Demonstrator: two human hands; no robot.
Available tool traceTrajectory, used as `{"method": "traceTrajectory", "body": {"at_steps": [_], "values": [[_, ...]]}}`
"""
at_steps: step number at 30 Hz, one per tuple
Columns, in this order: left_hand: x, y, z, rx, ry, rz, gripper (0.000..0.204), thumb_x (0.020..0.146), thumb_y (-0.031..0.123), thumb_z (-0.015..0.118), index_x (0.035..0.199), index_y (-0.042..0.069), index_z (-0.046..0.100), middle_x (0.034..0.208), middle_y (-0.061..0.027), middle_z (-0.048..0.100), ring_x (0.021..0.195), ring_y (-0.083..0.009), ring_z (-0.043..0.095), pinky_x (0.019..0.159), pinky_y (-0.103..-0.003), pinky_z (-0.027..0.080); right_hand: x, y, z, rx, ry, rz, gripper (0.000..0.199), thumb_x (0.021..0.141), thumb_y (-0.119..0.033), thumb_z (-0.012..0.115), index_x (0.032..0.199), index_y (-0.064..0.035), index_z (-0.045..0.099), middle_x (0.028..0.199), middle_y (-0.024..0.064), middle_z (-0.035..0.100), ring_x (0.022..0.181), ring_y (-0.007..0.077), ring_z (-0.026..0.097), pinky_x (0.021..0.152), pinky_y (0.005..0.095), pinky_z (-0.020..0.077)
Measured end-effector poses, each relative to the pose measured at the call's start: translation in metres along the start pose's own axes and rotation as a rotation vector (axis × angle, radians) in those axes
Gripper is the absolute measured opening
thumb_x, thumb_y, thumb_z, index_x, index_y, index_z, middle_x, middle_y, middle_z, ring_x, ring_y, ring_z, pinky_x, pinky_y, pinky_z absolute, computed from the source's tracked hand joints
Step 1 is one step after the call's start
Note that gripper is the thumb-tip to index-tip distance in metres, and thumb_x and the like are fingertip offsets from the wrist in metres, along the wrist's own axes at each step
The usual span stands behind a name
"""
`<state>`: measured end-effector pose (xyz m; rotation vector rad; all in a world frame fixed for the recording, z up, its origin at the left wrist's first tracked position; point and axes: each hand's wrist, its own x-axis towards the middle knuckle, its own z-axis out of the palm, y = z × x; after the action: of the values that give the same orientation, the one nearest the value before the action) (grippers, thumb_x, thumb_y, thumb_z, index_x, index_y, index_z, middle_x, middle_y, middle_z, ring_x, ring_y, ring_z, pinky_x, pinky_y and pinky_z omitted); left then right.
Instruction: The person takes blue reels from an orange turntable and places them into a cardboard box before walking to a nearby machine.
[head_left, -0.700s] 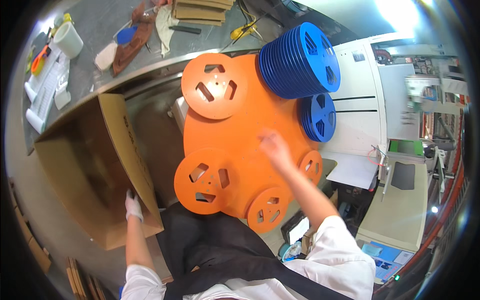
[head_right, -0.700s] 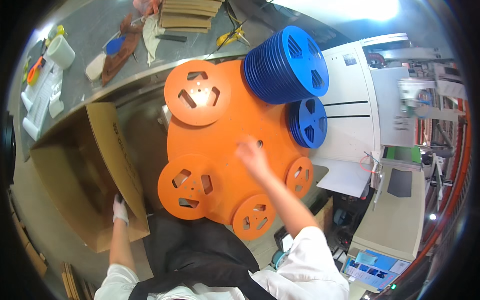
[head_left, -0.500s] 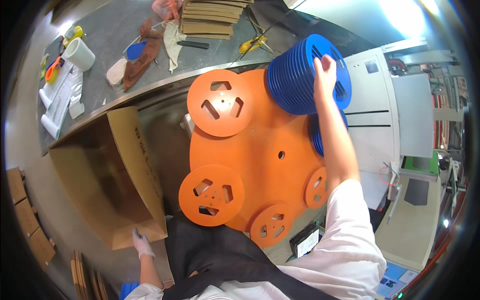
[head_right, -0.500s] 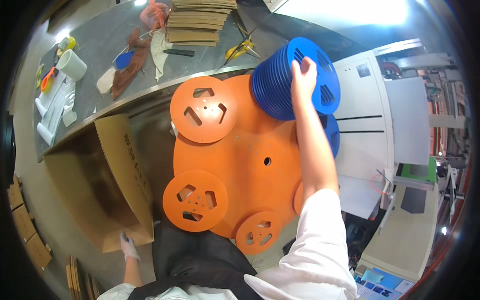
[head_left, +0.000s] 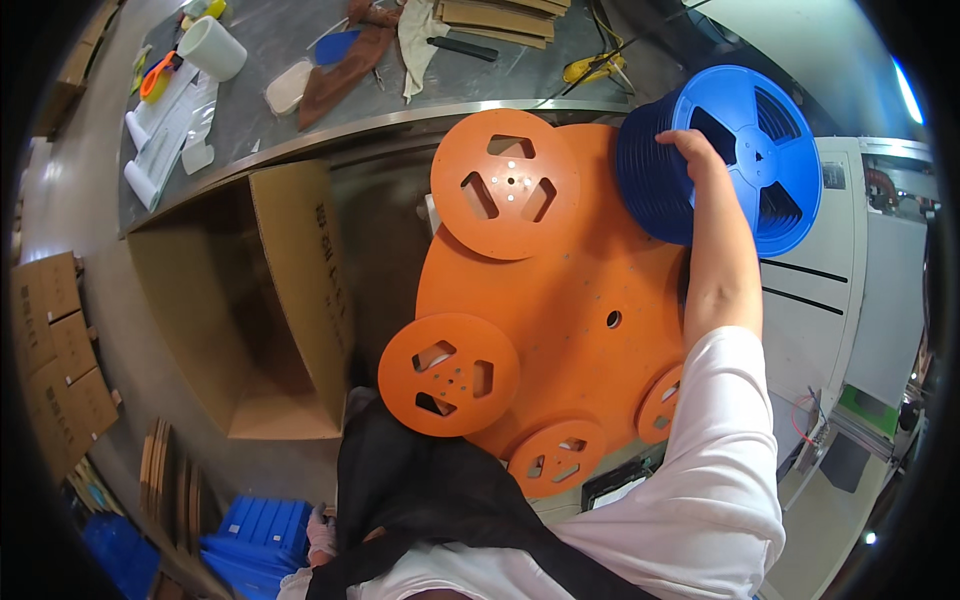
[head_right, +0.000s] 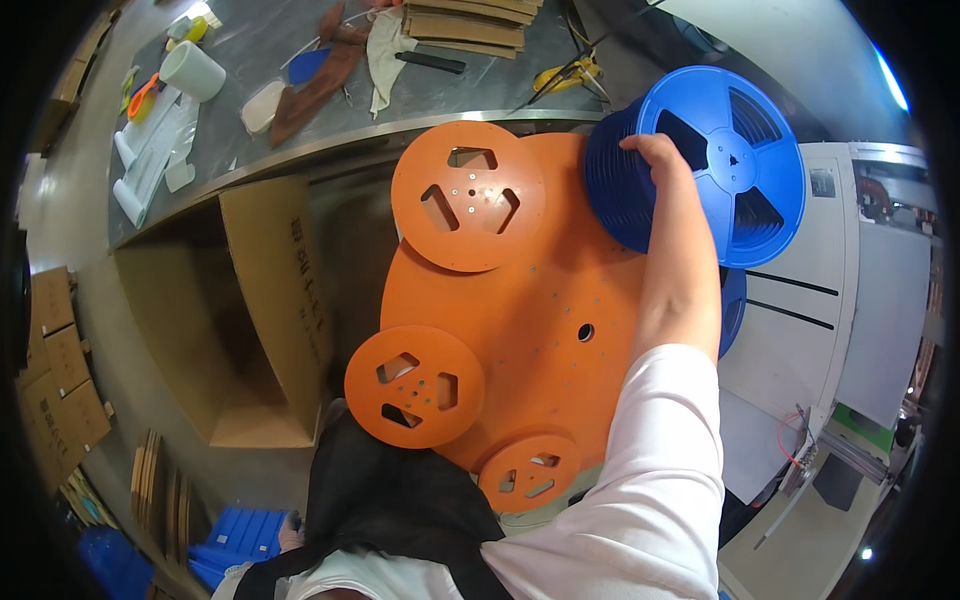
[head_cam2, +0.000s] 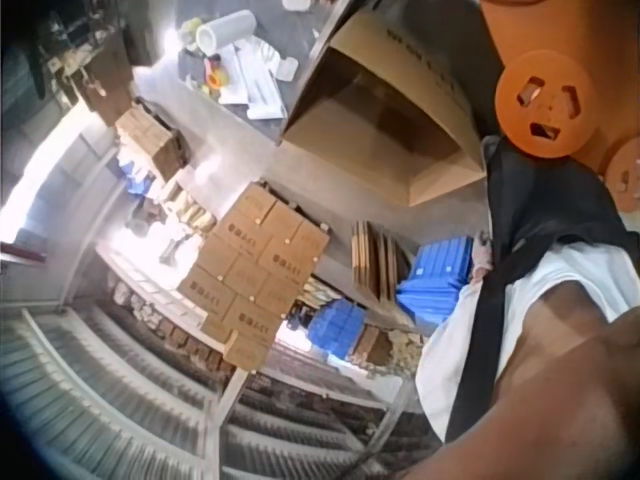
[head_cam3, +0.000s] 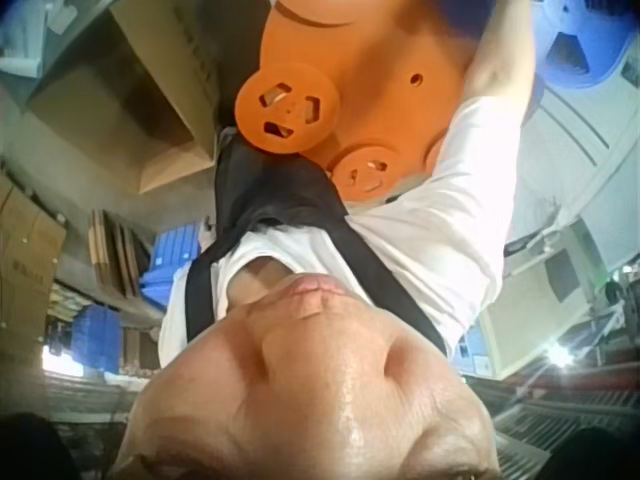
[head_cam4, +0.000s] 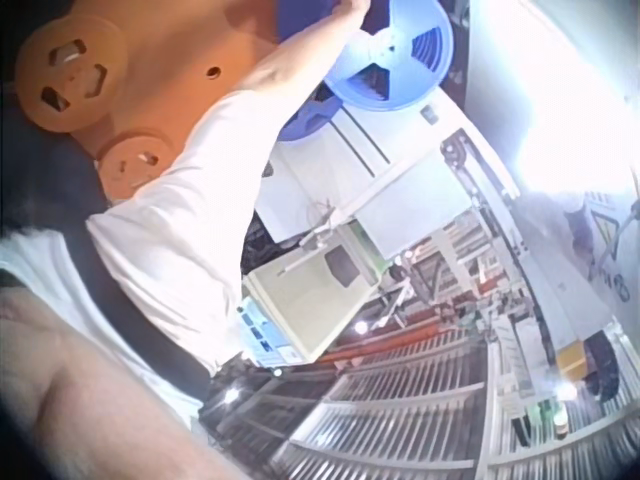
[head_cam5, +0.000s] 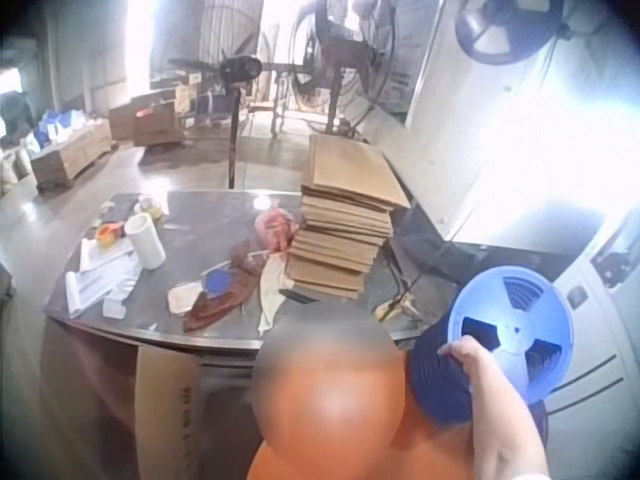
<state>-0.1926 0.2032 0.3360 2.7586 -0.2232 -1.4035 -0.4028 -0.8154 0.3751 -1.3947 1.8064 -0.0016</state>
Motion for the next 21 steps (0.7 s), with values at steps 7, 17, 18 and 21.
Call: {"method": "traceTrajectory", "body": {"at_steps": [7,17,18,21], "values": [[-0.004,0.058,-0.054,0.015,-0.037,0.034,0.044,0.087,0.011,0.057,0.129,-0.001,0.053,0.128,-0.0222,0.057,0.12,-0.0344,0.054,0.103,-0.04,0.042,-0.045,0.059,0.017,-0.516,0.132,-0.206,0.057,0.065,-0.037,0.08,0.1,0.0052,0.068,0.103,0.0208,0.069,0.101,0.0318,0.065,0.088,0.0384,0.0481],[0.059,-0.005,-0.112,-0.001,0.036,0.104,0.043,0.085,0.017,0.057,0.127,0.01,0.057,0.113,-0.018,0.065,0.103,-0.0323,0.062,0.092,-0.038,0.047,-0.281,0.116,0.041,-0.286,0.056,-0.345,0.04,0.081,-0.033,0.071,0.106,-0.0021,0.067,0.082,0.0037,0.064,0.076,0.0126,0.058,0.071,0.0273,0.0447],[0.066,-0.012,-0.115,0.0,0.031,0.108,0.042,0.085,0.016,0.057,0.127,0.011,0.057,0.111,-0.0176,0.066,0.101,-0.0316,0.063,0.09,-0.038,0.048,-0.317,0.112,0.045,-0.205,0.042,-0.304,0.036,0.082,-0.028,0.071,0.107,-0.0021,0.066,0.087,0.003,0.063,0.082,0.0133,0.057,0.072,0.0272,0.0437],[0.083,-0.032,-0.143,-0.092,-0.004,0.118,0.039,0.087,0.012,0.057,0.126,0.012,0.058,0.108,-0.0156,0.067,0.095,-0.0232,0.065,0.085,-0.034,0.049,-0.427,0.094,0.069,0.22,0.007,-0.262,0.04,0.084,-0.024,0.07,0.114,0.0014,0.061,0.1,0.0046,0.063,0.094,0.0152,0.058,0.081,0.0295,0.0457]]}}
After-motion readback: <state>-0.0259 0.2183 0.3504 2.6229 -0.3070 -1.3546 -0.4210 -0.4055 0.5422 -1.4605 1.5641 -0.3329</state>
